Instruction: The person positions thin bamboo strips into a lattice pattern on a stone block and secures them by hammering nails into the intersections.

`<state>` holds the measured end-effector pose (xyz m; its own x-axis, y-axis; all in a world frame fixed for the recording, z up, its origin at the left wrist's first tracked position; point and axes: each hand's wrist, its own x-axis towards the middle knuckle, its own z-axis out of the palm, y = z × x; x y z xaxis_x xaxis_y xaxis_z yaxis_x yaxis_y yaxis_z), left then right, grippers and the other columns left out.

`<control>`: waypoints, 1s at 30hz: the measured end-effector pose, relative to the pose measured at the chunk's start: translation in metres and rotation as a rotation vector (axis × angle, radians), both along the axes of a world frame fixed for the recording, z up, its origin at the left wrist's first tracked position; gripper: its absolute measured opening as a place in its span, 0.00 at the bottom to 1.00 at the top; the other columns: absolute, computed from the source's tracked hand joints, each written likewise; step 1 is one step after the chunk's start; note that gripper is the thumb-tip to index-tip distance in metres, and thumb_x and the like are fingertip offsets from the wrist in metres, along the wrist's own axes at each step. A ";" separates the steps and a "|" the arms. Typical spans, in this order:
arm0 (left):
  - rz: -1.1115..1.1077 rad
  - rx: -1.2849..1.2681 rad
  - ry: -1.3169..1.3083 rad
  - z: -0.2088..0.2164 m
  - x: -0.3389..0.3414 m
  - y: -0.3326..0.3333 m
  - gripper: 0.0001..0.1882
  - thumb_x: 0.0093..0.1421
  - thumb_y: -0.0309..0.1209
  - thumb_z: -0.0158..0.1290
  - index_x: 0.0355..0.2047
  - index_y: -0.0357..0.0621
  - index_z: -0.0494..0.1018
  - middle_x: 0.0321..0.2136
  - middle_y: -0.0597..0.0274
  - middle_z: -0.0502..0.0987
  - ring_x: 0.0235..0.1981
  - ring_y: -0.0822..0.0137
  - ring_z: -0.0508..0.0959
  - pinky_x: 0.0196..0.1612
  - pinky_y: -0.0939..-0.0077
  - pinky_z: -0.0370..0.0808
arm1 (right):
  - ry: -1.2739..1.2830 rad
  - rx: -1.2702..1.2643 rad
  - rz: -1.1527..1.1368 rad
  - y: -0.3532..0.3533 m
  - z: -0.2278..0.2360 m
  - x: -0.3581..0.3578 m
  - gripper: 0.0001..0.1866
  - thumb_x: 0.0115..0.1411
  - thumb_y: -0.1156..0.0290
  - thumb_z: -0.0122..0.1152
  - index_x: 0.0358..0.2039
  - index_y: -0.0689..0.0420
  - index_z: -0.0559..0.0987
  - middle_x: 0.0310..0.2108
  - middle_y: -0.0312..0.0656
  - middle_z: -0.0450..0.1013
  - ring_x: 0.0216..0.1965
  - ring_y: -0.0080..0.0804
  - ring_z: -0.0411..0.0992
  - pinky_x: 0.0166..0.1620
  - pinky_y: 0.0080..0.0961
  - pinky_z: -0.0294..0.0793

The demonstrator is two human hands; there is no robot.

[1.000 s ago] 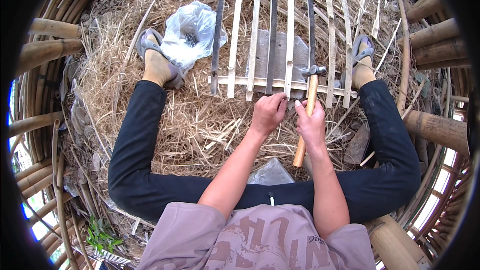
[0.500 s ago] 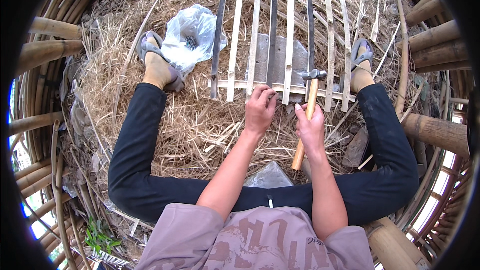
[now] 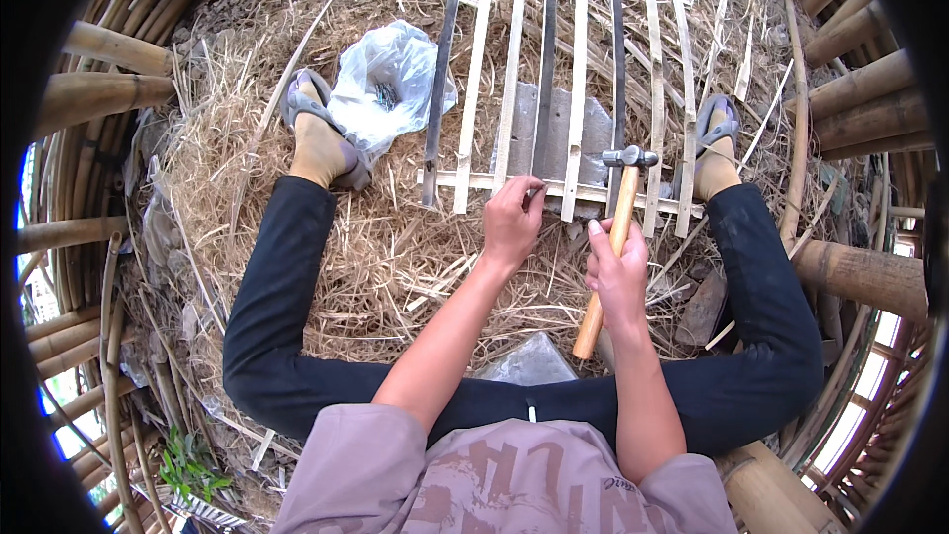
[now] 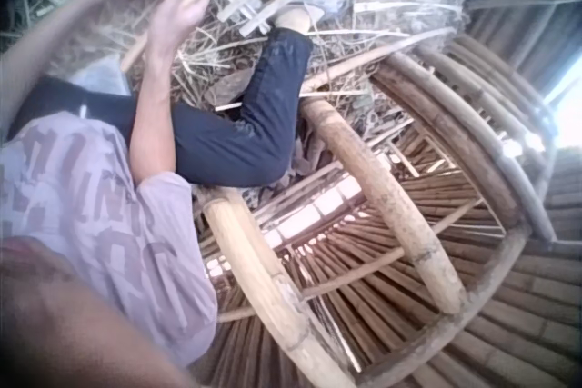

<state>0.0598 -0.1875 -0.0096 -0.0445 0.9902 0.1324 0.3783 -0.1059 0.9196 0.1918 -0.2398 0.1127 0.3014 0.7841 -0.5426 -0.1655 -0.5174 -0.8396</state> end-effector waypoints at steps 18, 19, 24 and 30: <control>0.020 -0.034 -0.068 -0.016 -0.011 0.000 0.05 0.59 0.21 0.61 0.36 0.36 0.81 0.35 0.54 0.83 0.37 0.59 0.84 0.41 0.69 0.82 | 0.080 0.147 -0.056 -0.012 0.086 0.017 0.11 0.70 0.73 0.55 0.49 0.58 0.65 0.19 0.26 0.59 0.13 0.09 0.53 0.15 0.13 0.54; 0.017 -0.037 -0.065 -0.019 -0.012 0.002 0.05 0.59 0.21 0.61 0.37 0.36 0.81 0.35 0.54 0.83 0.37 0.60 0.84 0.41 0.69 0.82 | 0.061 0.171 -0.052 -0.010 0.085 0.018 0.12 0.70 0.73 0.56 0.49 0.58 0.65 0.19 0.26 0.59 0.13 0.09 0.53 0.15 0.13 0.54; -0.001 -0.064 -0.145 -0.024 -0.008 0.006 0.04 0.62 0.20 0.60 0.37 0.34 0.81 0.37 0.56 0.82 0.26 0.70 0.81 0.26 0.78 0.78 | 0.123 0.132 -0.066 -0.013 0.069 0.020 0.12 0.69 0.73 0.57 0.49 0.59 0.65 0.20 0.27 0.61 0.14 0.08 0.54 0.16 0.12 0.55; -0.038 -0.086 -0.239 -0.025 -0.001 0.011 0.04 0.63 0.19 0.58 0.37 0.30 0.80 0.39 0.55 0.81 0.19 0.74 0.80 0.19 0.82 0.75 | 0.139 0.101 -0.052 -0.017 0.057 0.021 0.13 0.69 0.73 0.58 0.48 0.60 0.65 0.20 0.27 0.62 0.14 0.08 0.55 0.16 0.12 0.56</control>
